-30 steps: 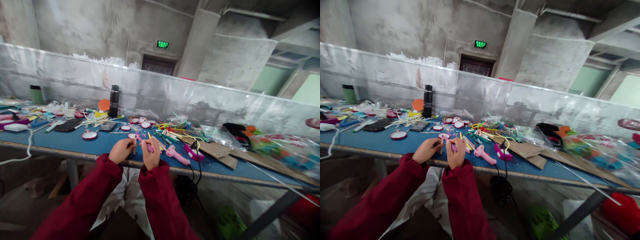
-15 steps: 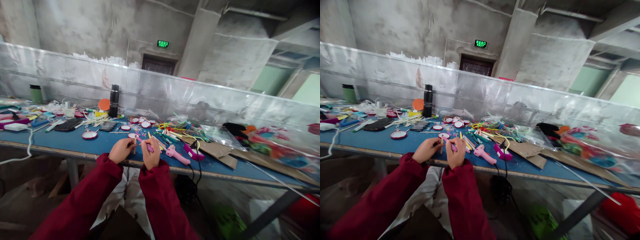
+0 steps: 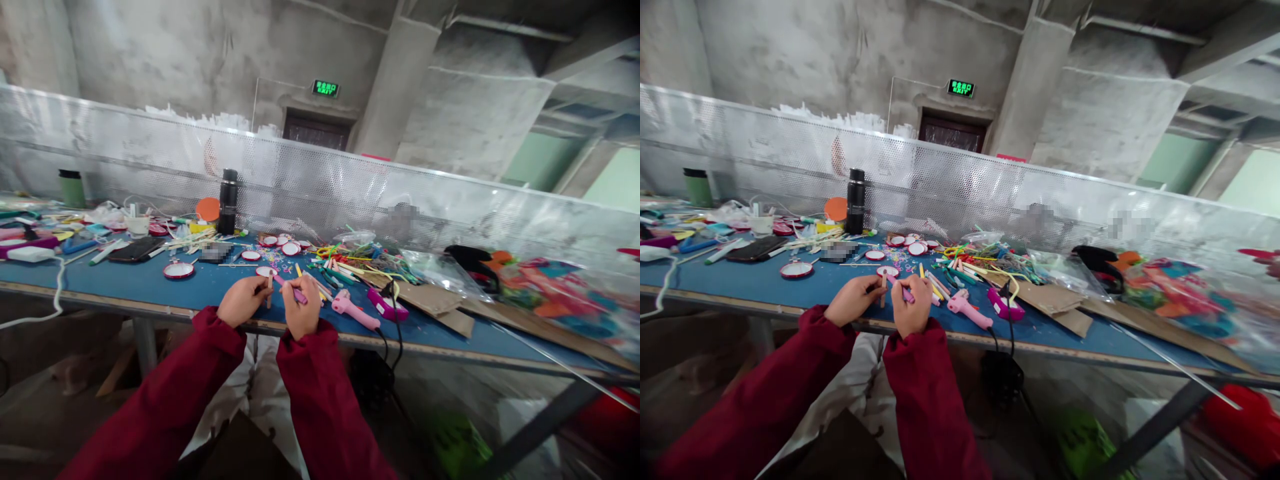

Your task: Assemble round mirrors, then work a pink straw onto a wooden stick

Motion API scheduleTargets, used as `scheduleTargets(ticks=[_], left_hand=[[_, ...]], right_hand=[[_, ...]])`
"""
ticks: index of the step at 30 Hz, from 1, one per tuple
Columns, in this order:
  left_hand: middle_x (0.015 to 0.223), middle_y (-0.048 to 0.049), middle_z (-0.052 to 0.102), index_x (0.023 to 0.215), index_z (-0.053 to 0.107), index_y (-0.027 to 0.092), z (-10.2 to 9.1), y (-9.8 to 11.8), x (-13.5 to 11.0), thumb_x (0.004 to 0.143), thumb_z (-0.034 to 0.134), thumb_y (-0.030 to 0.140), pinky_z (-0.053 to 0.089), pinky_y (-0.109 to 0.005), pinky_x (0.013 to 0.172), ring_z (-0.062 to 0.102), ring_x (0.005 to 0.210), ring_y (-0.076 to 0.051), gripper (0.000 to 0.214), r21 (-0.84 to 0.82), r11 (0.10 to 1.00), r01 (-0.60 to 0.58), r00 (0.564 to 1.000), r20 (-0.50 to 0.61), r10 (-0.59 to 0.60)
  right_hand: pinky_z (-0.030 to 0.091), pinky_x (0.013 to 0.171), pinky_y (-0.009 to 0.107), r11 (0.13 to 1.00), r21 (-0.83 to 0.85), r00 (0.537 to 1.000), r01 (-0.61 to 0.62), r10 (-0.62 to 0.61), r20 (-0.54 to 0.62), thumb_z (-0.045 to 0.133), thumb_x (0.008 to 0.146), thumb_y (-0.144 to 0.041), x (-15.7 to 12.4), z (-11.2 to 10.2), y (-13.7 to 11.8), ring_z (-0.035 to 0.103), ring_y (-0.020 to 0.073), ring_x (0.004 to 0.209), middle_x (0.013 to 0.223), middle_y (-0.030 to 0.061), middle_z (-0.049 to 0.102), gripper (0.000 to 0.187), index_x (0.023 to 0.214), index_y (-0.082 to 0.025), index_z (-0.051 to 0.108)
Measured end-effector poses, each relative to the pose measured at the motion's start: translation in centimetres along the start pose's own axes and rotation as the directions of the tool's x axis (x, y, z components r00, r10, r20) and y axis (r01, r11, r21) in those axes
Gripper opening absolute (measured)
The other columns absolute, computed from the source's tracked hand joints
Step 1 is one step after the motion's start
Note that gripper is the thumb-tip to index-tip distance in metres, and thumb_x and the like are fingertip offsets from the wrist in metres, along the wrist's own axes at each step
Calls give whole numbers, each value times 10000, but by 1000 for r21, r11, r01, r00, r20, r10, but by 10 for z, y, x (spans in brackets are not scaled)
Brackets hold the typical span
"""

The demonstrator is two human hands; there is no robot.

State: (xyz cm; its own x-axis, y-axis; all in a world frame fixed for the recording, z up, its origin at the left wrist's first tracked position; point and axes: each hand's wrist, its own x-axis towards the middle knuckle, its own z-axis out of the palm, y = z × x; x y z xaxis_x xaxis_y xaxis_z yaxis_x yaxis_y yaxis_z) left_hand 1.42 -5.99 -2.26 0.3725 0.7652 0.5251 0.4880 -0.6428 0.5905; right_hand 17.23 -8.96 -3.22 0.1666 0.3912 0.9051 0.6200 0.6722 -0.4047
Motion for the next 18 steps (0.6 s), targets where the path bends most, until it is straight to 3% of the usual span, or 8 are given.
scheduleTargets(ticks=[5, 18], left_hand=[[653, 7, 612, 701, 568, 198, 0, 0, -1, 914, 493, 364, 365, -251, 624, 533, 625, -148, 280, -8, 1000, 4, 1000, -2, -4], [641, 14, 603, 695, 562, 197, 0, 1, 0, 912, 507, 351, 350, -258, 619, 530, 618, -144, 272, -7, 1000, 4, 1000, -5, -4]], right_hand=[[409, 760, 326, 999, 1, 998, -42, 42, -54, 553, 899, -260, -2, 1, 2, 530, 177, 742, 692, 0, 590, 225, 677, -223, 560], [407, 779, 332, 1000, -23, 999, -20, 19, -39, 560, 892, -251, -1, 0, 0, 529, 176, 735, 672, -6, 592, 222, 671, -226, 552]])
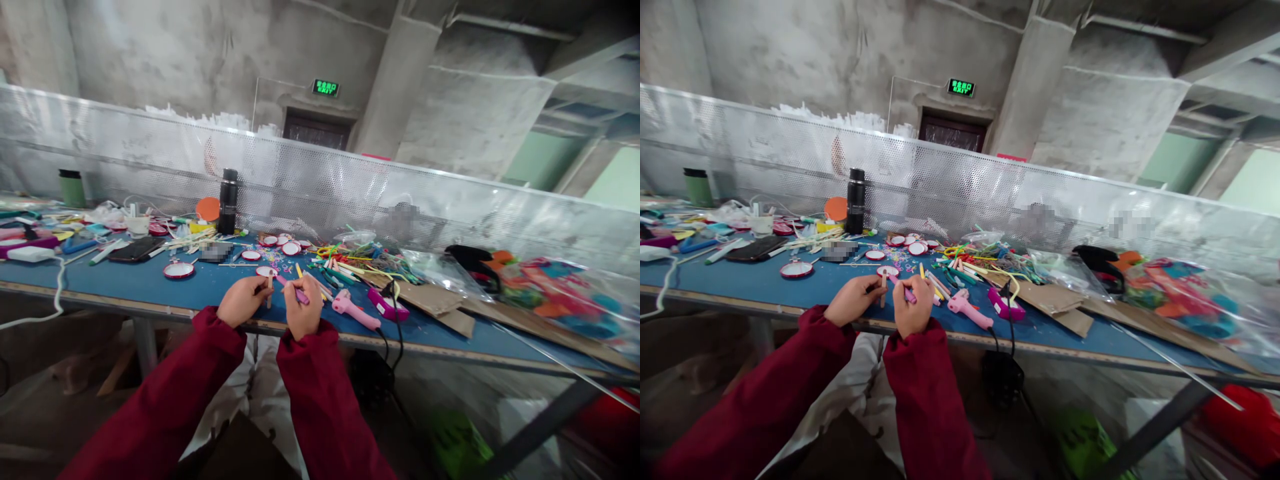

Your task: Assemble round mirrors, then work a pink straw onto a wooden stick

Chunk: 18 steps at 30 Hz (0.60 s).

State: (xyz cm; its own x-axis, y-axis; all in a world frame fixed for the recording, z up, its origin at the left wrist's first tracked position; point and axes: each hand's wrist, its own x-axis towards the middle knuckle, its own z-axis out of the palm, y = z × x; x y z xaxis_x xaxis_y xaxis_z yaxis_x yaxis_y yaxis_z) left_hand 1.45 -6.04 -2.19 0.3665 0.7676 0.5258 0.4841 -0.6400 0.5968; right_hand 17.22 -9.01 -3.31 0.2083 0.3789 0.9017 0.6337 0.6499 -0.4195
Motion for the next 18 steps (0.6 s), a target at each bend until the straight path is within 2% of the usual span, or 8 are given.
scheduleTargets(ticks=[6, 18], left_hand=[[643, 12, 604, 689, 568, 193, 0, 0, 0, 908, 513, 347, 350, -256, 621, 526, 619, -144, 273, -2, 1000, 0, 1000, 2, 0], [638, 18, 595, 690, 566, 193, 1, -1, 0, 908, 514, 345, 341, -255, 615, 518, 615, -139, 272, -3, 1000, -3, 1000, -4, 3]], right_hand=[[408, 781, 329, 999, 41, 1000, 7, -7, 4, 564, 892, -250, -1, 0, 0, 528, 177, 748, 684, -3, 594, 216, 678, -221, 562], [405, 786, 328, 1000, 22, 1000, 15, -14, -4, 560, 888, -249, 0, 0, -2, 522, 173, 730, 671, -10, 588, 219, 671, -223, 556]])
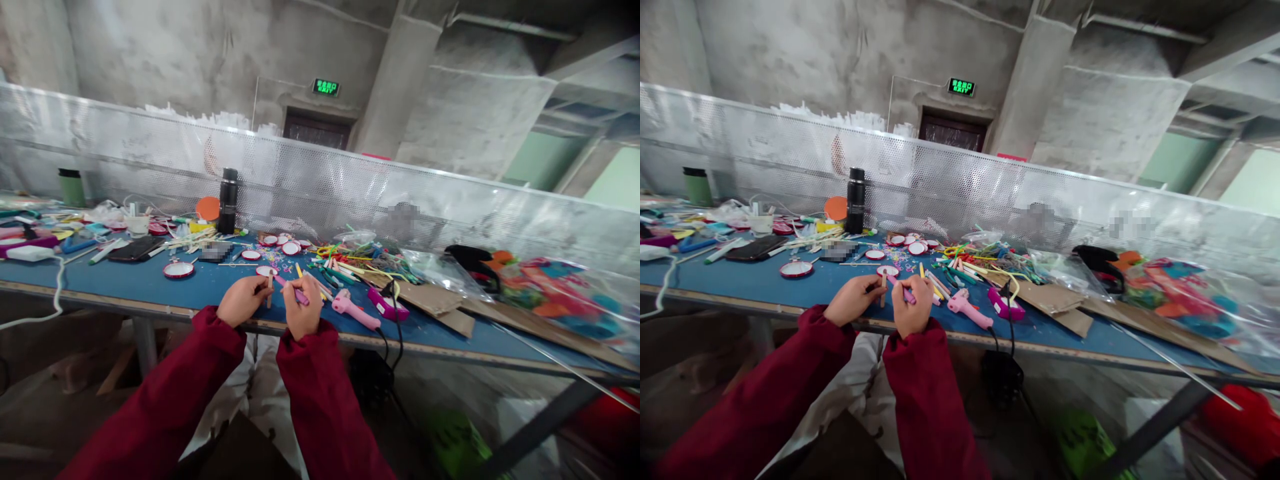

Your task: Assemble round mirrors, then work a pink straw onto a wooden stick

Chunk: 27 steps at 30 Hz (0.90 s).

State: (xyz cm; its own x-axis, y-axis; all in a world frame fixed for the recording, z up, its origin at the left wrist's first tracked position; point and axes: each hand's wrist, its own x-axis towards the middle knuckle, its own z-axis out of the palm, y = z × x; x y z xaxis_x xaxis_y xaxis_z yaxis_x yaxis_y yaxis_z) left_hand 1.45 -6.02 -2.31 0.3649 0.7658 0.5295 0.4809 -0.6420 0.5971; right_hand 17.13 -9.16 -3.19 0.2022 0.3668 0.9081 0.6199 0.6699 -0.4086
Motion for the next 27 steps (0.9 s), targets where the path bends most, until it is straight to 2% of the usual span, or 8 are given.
scheduleTargets(ticks=[5, 10, 20, 27], left_hand=[[642, 20, 593, 686, 565, 193, 0, 0, 1, 909, 516, 347, 341, -256, 620, 525, 625, -138, 275, 10, 1000, -4, 1000, -3, 4], [643, 20, 597, 690, 564, 193, 0, 0, 1, 910, 514, 348, 341, -255, 618, 522, 623, -138, 273, 8, 1000, 8, 1000, -1, -8], [648, 16, 598, 705, 569, 196, 0, 0, 0, 918, 503, 350, 347, -252, 625, 530, 625, -139, 271, -2, 1000, -23, 1000, 16, 23], [649, 17, 598, 703, 541, 199, 1, -1, 0, 915, 504, 352, 349, -254, 626, 528, 622, -142, 264, 22, 1000, -4, 1000, 6, 4]], right_hand=[[402, 794, 332, 1000, -15, 1000, 12, -11, 20, 560, 890, -250, 0, 0, 2, 522, 171, 721, 666, -13, 590, 220, 672, -222, 549], [407, 790, 336, 1000, -15, 1000, -10, 9, -13, 567, 893, -254, -2, 1, 4, 538, 185, 772, 698, 1, 609, 204, 691, -224, 565], [408, 820, 346, 999, 22, 997, 30, -31, 71, 571, 905, -249, 0, 0, 1, 560, 172, 744, 714, -8, 647, 178, 730, -225, 590], [412, 814, 345, 1000, 17, 998, 22, -23, 56, 574, 917, -271, 1, 0, -1, 577, 175, 759, 744, 0, 666, 169, 755, -226, 595]])
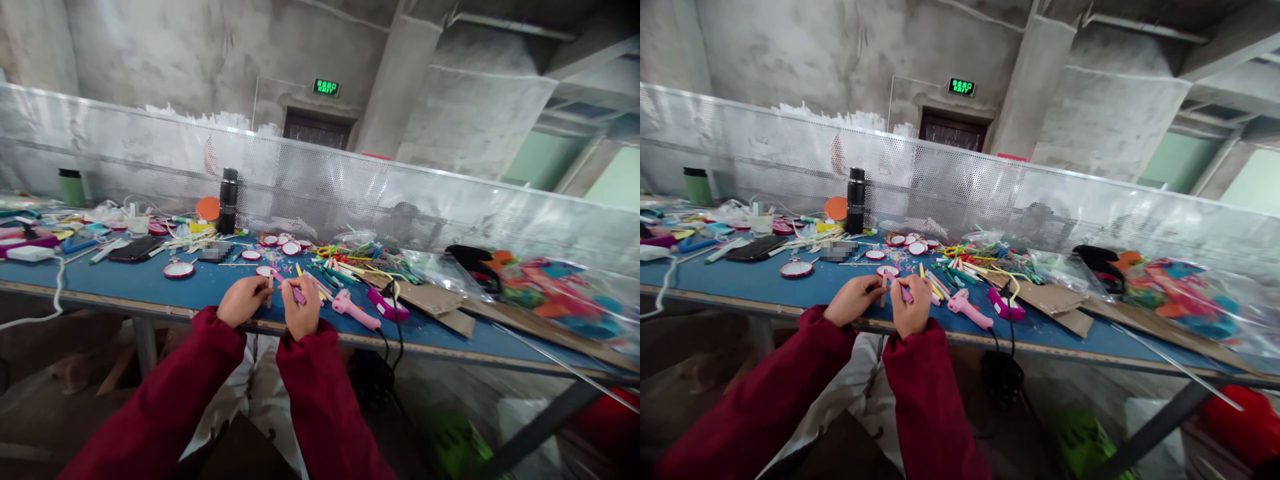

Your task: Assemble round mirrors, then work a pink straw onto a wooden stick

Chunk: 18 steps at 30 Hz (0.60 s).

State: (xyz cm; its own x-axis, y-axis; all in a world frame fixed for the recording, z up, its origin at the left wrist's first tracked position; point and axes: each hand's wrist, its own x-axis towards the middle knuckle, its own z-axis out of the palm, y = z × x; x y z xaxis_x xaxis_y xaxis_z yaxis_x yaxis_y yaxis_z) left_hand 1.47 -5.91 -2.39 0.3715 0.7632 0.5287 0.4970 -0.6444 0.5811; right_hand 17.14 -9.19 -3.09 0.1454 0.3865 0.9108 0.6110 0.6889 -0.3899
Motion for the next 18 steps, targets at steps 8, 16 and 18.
scheduleTargets(ticks=[8, 16, 18], left_hand=[[656, 9, 607, 705, 548, 199, -1, 2, 0, 914, 498, 358, 349, -253, 620, 529, 625, -147, 267, 5, 1000, 0, 1000, -1, 0], [652, 4, 609, 705, 553, 198, -2, 2, 0, 915, 496, 364, 358, -255, 629, 537, 627, -152, 273, -4, 1000, 1, 1000, 6, -1], [651, 5, 603, 700, 551, 197, -2, 2, 0, 916, 495, 365, 350, -255, 624, 531, 626, -150, 279, -1, 1000, -3, 1000, 7, 3]], right_hand=[[408, 810, 337, 1000, -2, 1000, -1, 1, 7, 564, 921, -277, 0, 0, 1, 570, 168, 751, 731, -4, 659, 186, 746, -221, 591], [413, 806, 340, 1000, 6, 1000, 1, -1, 0, 561, 924, -278, -1, 0, 1, 576, 169, 758, 739, -3, 660, 185, 751, -221, 588], [411, 807, 341, 1000, 4, 1000, 6, -6, 10, 555, 927, -277, -1, 0, 1, 574, 167, 755, 736, -4, 658, 189, 749, -222, 588]])
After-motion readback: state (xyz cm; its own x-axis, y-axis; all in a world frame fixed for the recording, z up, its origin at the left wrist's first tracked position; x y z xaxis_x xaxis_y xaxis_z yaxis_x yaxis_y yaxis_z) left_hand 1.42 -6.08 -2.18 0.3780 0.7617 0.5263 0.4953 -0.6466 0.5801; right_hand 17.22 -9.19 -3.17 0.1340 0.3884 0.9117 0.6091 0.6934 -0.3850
